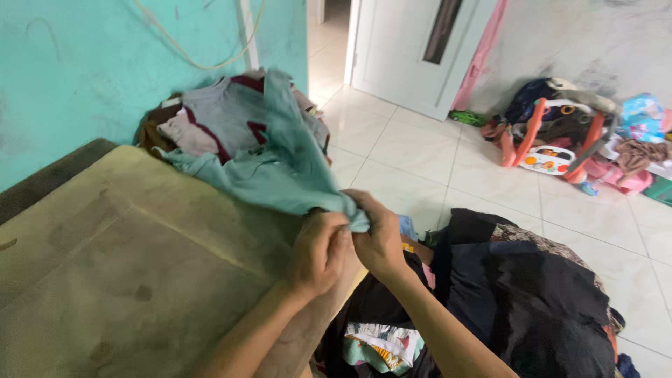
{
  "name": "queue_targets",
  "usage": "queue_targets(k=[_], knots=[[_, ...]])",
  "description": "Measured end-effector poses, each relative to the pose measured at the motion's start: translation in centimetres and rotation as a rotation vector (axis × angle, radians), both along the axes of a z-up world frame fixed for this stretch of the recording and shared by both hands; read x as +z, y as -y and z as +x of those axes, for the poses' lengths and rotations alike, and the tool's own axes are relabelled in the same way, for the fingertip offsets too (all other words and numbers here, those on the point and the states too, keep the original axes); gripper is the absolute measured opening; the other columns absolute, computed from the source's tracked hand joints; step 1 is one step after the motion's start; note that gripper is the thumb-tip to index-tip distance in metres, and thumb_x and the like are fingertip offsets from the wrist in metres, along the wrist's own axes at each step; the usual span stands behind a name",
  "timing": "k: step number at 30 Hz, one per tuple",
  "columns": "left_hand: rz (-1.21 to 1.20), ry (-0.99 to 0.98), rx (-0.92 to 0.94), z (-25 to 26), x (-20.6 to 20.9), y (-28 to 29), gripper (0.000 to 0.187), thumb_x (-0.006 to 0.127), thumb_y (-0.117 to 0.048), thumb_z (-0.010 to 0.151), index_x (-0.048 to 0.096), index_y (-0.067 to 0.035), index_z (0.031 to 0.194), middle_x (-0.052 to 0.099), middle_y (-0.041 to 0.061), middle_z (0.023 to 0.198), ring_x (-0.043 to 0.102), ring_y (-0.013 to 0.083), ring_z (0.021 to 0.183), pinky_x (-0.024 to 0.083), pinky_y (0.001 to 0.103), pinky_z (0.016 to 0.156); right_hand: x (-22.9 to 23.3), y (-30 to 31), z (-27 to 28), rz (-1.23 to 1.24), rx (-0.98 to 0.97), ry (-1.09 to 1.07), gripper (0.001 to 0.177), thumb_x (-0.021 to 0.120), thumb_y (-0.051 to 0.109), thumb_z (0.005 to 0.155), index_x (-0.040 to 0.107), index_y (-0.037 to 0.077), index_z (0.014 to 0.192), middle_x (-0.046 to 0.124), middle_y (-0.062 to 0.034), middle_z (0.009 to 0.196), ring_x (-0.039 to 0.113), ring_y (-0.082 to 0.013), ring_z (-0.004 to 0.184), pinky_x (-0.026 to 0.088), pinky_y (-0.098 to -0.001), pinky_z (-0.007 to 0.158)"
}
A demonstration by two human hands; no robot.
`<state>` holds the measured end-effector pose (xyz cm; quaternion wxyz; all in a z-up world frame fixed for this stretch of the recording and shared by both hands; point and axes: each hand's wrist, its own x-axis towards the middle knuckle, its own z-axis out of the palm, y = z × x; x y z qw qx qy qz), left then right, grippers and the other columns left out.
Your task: The person sorts through a pile of clothes, picking up individual items like shirts, pants, and underwear, unfolding them to identify them, and then placing them into different stacks on the floor.
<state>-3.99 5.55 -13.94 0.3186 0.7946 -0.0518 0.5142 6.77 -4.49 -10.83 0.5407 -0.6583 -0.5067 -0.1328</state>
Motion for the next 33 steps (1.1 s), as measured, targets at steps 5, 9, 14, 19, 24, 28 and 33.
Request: queue_targets(k=[5, 9, 14, 19, 24, 28, 33], knots=[[-0.265, 0.122, -0.01, 1.8, -4.3, -0.3, 0.041, 0.071, -0.016, 0.089, 0.048, -0.001, 0.12, 0.054, 0.015, 0.111, 0.056, 0.0315, 0.102, 0.049, 0.043, 0.092, 3.7, 2.7, -1.6, -0.007, -0.008, -0.413, 0.025, 0.057, -0.003, 0.094, 0.071, 0.001, 0.114, 0.078, -0.0088, 0.089, 0.072, -0.0124, 0.083, 0.06, -0.0299, 0.075], [-1.25, 0.031, -0.28, 2.6, -6.3, -5.6, 0.053, 0.055, -0.047, 0.091, 0.054, -0.014, 0.133, 0.06, 0.007, 0.132, 0.058, 0.0232, 0.121, 0.048, 0.043, 0.103, 6.7, 6.9, -3.7, 0.031, 0.25, -0.561, 0.024, 0.053, -0.001, 0.097, 0.069, -0.001, 0.114, 0.073, -0.0082, 0.088, 0.068, -0.0126, 0.079, 0.059, -0.0313, 0.072], [-1.555, 0.208, -0.799, -1.6, -3.2, -7.9, 0.079, 0.034, -0.08, 0.09, 0.057, -0.017, 0.13, 0.064, 0.007, 0.128, 0.062, 0.0288, 0.117, 0.049, 0.051, 0.103, 9.0, 14.4, -6.1, -0.549, 0.545, -0.323, 0.032, 0.055, -0.007, 0.084, 0.071, 0.003, 0.11, 0.077, -0.007, 0.096, 0.072, -0.0132, 0.086, 0.059, -0.0265, 0.077], [-1.602, -0.186, -0.513, -0.9, 0.5, -6.5, 0.055, 0.056, -0.055, 0.095, 0.062, -0.011, 0.129, 0.069, 0.006, 0.126, 0.065, 0.0248, 0.114, 0.051, 0.046, 0.103, 8.1, 18.7, -6.6, -0.601, 0.7, -0.084, 0.044, 0.065, -0.007, 0.071, 0.076, 0.001, 0.113, 0.076, -0.0139, 0.113, 0.068, -0.023, 0.112, 0.049, -0.0337, 0.094], [-1.537, -0.171, -0.634, 0.1, 2.3, -0.8, 0.054, 0.053, -0.055, 0.095, 0.063, -0.012, 0.127, 0.069, 0.004, 0.124, 0.066, 0.0208, 0.112, 0.051, 0.042, 0.101, 5.4, 21.0, -4.8, -1.097, 0.586, -0.535, 0.055, 0.066, 0.014, 0.086, 0.062, 0.013, 0.141, 0.077, -0.0029, 0.116, 0.072, -0.0149, 0.102, 0.053, -0.0321, 0.093], [-1.409, -0.302, -0.677, 0.5, 1.1, 5.8, 0.056, 0.049, -0.053, 0.101, 0.06, -0.005, 0.128, 0.064, 0.011, 0.127, 0.062, 0.0254, 0.116, 0.048, 0.044, 0.103, 1.5, 20.8, -4.3, -0.648, 0.981, -0.868, 0.068, 0.048, 0.052, 0.109, 0.062, -0.004, 0.146, 0.074, -0.0137, 0.119, 0.071, -0.0232, 0.11, 0.055, -0.0396, 0.099], [-0.795, -0.435, -0.619, -1.4, -3.3, 14.2, 0.06, 0.044, -0.05, 0.107, 0.056, 0.004, 0.131, 0.058, 0.021, 0.13, 0.056, 0.0311, 0.121, 0.044, 0.046, 0.105, 1.5, 17.9, -4.9, -0.115, 0.595, -1.271, 0.093, 0.025, 0.073, 0.1, 0.049, -0.003, 0.148, 0.064, -0.0213, 0.139, 0.065, -0.0316, 0.124, 0.053, -0.0453, 0.105]])
